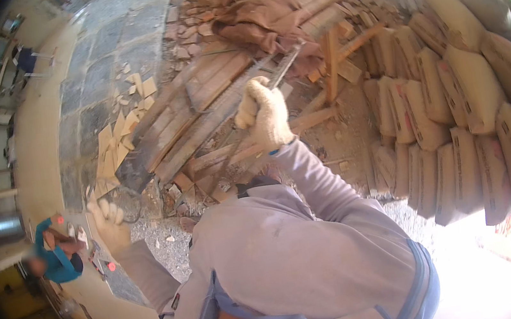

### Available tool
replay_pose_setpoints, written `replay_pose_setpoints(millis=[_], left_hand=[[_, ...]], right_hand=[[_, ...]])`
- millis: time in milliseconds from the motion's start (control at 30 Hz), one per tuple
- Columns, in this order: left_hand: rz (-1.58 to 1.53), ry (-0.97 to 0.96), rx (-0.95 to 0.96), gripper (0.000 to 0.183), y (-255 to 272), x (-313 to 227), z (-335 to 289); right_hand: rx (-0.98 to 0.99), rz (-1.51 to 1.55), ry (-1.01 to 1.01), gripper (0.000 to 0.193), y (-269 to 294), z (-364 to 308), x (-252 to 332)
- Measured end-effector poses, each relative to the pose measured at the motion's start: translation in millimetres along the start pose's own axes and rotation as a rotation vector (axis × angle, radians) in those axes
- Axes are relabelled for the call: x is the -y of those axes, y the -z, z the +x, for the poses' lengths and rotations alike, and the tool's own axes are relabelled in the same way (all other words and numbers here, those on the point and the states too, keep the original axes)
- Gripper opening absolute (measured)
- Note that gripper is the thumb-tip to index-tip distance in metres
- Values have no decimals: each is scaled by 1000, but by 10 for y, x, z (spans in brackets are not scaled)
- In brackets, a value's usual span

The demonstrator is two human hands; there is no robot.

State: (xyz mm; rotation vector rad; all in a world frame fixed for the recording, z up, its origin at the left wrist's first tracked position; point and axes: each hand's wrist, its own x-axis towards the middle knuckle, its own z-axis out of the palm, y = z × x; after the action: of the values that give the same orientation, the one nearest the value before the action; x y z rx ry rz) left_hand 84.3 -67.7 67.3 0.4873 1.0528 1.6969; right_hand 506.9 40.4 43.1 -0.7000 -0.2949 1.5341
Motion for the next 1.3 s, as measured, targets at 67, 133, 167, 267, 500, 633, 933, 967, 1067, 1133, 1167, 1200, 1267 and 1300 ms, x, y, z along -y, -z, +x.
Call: replay_pose_setpoints(millis=[67, 133, 167, 267, 500, 633, 933, 967, 1067, 1133, 1167, 1200, 1267, 1300], left_hand=[[-303, 218, -22, 45, 34, -42, 200], [-376, 192, 38, 45, 104, -39, 302], [-330, 213, 59, 39, 119, -54, 451], [-247, 218, -66, 28, 178, -15, 692], [-302, 321, -64, 13, 256, 163, 839], [-191, 321, -88, 16, 318, 126, 932], [-148, 386, -136, 21, 495, 70, 1196], [-125, 396, -137, 21, 500, 85, 1230], [-89, 418, -128, 23, 516, 100, 1298], [-92, 439, -168, 25, 523, 92, 1311], [-36, 415, -112, 24, 521, 89, 1318], [28, 404, -122, 22, 517, 97, 1318], [161, 383, -134, 21, 492, 131, 1336], [236, 374, -129, 21, 473, 154, 1363]], right_hand=[[-15, -356, 91, 28, -264, 1, 281], [119, -451, 103, 28, -550, 36, 653], [419, -359, 110, 32, -694, 133, 863], [594, -391, 88, 50, -637, -51, 930], [508, -1380, -143, 55, 24, -419, 95], [547, -1171, -417, 42, 42, -669, 28], [591, -1209, -660, 37, -129, -784, -150], [564, -1262, -677, 37, -170, -790, -178], [667, -1205, -726, 41, -278, -801, -118], [676, -1134, -778, 45, -300, -849, -113], [699, -1088, -779, 48, -299, -870, -132], [740, -1129, -714, 50, -281, -909, -170], [791, -1266, -586, 52, -250, -980, -264], [800, -1348, -527, 52, -245, -1022, -315]])
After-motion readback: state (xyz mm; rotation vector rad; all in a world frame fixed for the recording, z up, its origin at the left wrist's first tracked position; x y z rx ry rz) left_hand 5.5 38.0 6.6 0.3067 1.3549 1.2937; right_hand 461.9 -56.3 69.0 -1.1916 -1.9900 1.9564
